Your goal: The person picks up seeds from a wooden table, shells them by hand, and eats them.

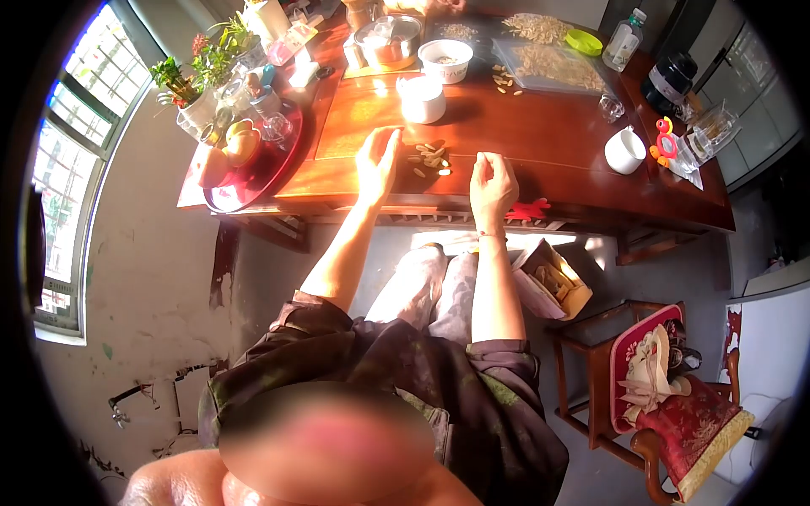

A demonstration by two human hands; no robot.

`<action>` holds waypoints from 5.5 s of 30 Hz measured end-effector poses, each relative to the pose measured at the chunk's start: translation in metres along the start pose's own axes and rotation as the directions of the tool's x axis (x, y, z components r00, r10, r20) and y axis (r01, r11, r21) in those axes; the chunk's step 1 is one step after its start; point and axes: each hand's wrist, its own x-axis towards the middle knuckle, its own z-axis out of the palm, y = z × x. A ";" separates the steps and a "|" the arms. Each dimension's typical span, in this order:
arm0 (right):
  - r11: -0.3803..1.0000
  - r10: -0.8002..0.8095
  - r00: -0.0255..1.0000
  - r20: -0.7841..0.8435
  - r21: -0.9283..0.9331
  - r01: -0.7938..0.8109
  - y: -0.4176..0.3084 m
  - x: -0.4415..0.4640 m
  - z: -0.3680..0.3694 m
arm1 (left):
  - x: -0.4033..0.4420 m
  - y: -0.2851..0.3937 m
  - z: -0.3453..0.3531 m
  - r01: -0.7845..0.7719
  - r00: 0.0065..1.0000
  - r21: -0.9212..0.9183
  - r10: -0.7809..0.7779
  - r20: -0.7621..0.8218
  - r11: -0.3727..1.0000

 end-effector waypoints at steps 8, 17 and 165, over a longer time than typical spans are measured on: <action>0.998 0.058 0.998 0.026 -0.002 -0.058 -0.007 0.001 -0.003 | -0.002 0.008 0.001 0.006 1.000 0.041 -0.006 0.014 0.999; 0.995 0.094 0.993 0.071 0.002 -0.095 -0.006 0.002 -0.004 | -0.003 0.009 0.002 0.005 1.000 0.006 -0.005 0.011 1.000; 0.796 0.193 0.909 0.370 0.482 -0.366 -0.101 -0.019 -0.006 | -0.014 0.024 -0.013 0.718 0.537 -0.695 -0.602 0.591 -0.042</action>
